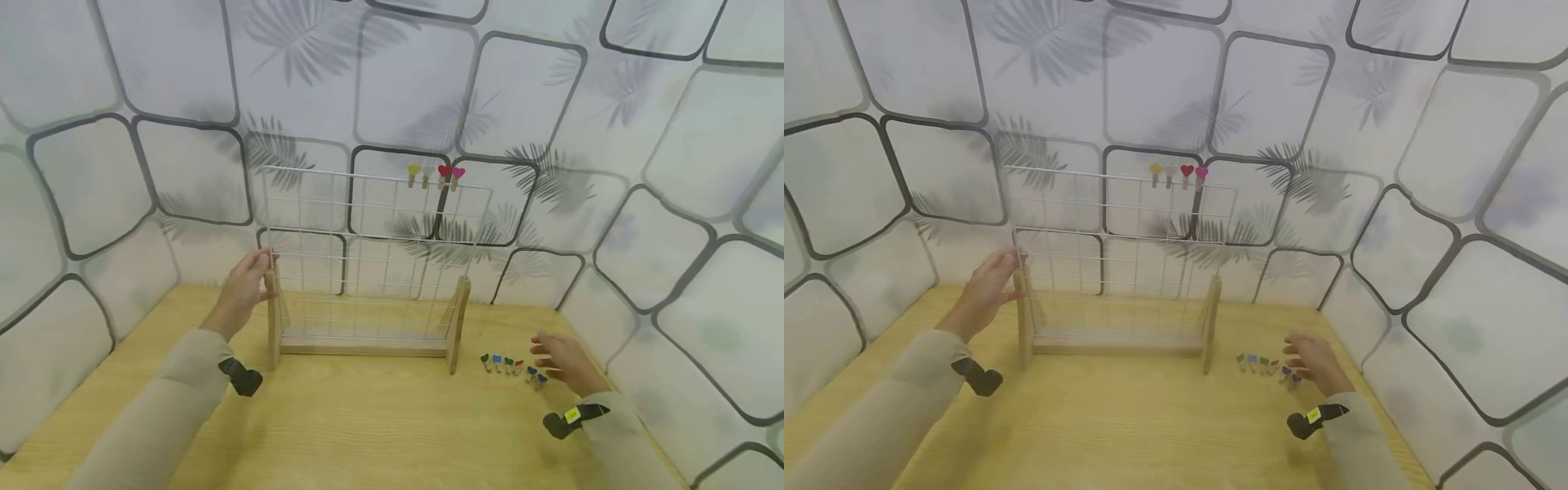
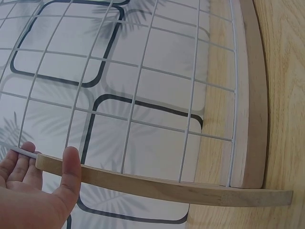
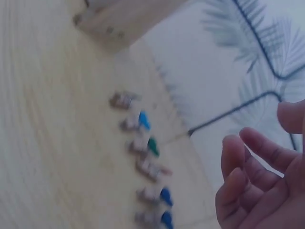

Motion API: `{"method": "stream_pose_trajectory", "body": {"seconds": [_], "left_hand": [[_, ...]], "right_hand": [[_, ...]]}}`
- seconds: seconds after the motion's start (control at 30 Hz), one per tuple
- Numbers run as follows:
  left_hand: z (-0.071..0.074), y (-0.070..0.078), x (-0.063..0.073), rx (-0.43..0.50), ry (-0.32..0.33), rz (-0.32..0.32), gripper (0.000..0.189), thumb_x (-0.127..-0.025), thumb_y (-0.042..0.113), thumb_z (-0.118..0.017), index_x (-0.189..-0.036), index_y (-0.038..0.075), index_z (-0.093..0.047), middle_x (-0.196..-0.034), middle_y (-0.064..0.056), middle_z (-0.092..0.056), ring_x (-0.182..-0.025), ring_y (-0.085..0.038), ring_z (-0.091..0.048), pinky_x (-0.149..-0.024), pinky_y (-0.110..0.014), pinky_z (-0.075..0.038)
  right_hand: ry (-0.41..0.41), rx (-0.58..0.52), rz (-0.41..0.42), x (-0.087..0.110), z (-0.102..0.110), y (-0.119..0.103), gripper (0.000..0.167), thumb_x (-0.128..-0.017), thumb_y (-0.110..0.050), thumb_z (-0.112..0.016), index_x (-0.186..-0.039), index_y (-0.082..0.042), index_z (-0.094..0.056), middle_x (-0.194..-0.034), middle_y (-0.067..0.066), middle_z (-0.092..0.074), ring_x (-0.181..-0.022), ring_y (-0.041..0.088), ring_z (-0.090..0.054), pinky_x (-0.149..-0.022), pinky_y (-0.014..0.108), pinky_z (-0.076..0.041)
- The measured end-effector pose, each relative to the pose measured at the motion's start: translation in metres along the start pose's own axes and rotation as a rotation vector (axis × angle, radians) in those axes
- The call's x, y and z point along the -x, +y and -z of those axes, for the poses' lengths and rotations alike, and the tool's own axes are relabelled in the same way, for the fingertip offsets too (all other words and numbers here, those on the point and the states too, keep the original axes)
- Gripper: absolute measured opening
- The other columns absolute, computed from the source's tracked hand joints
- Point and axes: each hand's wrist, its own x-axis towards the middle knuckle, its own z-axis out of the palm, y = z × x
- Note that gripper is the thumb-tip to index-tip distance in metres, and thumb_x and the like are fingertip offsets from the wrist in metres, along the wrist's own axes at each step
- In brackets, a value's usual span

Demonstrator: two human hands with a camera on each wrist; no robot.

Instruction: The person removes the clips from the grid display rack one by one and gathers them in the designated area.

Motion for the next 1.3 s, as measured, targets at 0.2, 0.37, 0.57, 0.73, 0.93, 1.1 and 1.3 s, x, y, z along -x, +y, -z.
{"method": "stream_pose_trajectory", "body": {"seconds": [0.2, 0.37, 0.57, 0.73, 0.93, 1.1, 1.3], "left_hand": [[-0.002, -0.003, 0.001, -0.011, -0.006, -0.011, 0.061, -0.107, 0.039, -0.026, -0.154, 0.003, -0.015, -0.157, -0.017, -0.022, -0.144, -0.031, -0.016, -0.095, -0.039, -0.049], [-0.004, -0.002, -0.001, -0.021, -0.01, -0.014, 0.06, -0.107, 0.038, -0.026, -0.154, 0.002, -0.017, -0.156, -0.017, -0.024, -0.143, -0.032, -0.018, -0.095, -0.04, -0.05], [-0.005, 0.001, -0.004, -0.027, 0.0, -0.012, 0.06, -0.107, 0.037, -0.026, -0.154, 0.001, -0.017, -0.156, -0.018, -0.024, -0.143, -0.031, -0.018, -0.093, -0.037, -0.05], [-0.003, 0.002, -0.004, -0.024, 0.007, -0.006, 0.059, -0.107, 0.037, -0.026, -0.153, 0.001, -0.016, -0.156, -0.018, -0.024, -0.143, -0.031, -0.017, -0.098, -0.044, -0.047], [0.0, 0.0, -0.001, -0.033, 0.02, 0.01, 0.059, -0.107, 0.036, -0.026, -0.153, 0.0, -0.016, -0.156, -0.018, -0.024, -0.143, -0.032, -0.018, -0.096, -0.042, -0.048], [0.001, 0.0, 0.0, -0.043, 0.019, 0.005, 0.06, -0.107, 0.037, -0.027, -0.153, 0.0, -0.015, -0.156, -0.019, -0.024, -0.143, -0.033, -0.017, -0.095, -0.04, -0.049], [-0.001, 0.001, 0.0, -0.04, 0.021, 0.005, 0.06, -0.107, 0.036, -0.026, -0.153, -0.001, -0.016, -0.155, -0.02, -0.024, -0.143, -0.032, -0.018, -0.094, -0.039, -0.05]], "right_hand": [[-0.08, -0.135, 0.146, 0.002, -0.011, -0.042, 0.057, -0.105, -0.043, -0.036, -0.134, 0.005, -0.043, -0.108, 0.004, -0.06, -0.079, 0.013, -0.06, -0.063, 0.027, -0.052], [-0.14, -0.178, 0.242, 0.01, -0.025, -0.079, 0.044, -0.104, -0.044, -0.041, -0.121, -0.005, -0.053, -0.106, 0.003, -0.061, -0.077, 0.013, -0.06, -0.062, 0.025, -0.051], [-0.179, -0.183, 0.393, 0.016, -0.042, -0.132, 0.029, -0.104, -0.035, -0.044, -0.112, -0.011, -0.059, -0.107, 0.004, -0.062, -0.075, 0.013, -0.062, -0.062, 0.024, -0.051], [-0.178, -0.143, 0.501, 0.014, -0.057, -0.175, 0.036, -0.104, -0.033, -0.045, -0.12, -0.002, -0.056, -0.119, 0.013, -0.058, -0.076, 0.015, -0.063, -0.062, 0.024, -0.053], [-0.189, -0.133, 0.587, 0.013, -0.078, -0.217, 0.039, -0.105, -0.03, -0.043, -0.127, 0.002, -0.051, -0.123, 0.015, -0.055, -0.077, 0.015, -0.062, -0.062, 0.024, -0.052], [-0.168, -0.146, 0.643, 0.011, -0.088, -0.243, 0.043, -0.105, -0.027, -0.043, -0.133, 0.006, -0.046, -0.122, 0.011, -0.058, -0.076, 0.016, -0.062, -0.062, 0.023, -0.052], [-0.123, -0.168, 0.735, 0.011, -0.093, -0.271, 0.039, -0.105, -0.022, -0.046, -0.13, 0.006, -0.051, -0.119, 0.01, -0.061, -0.071, 0.015, -0.063, -0.059, 0.021, -0.052]]}}
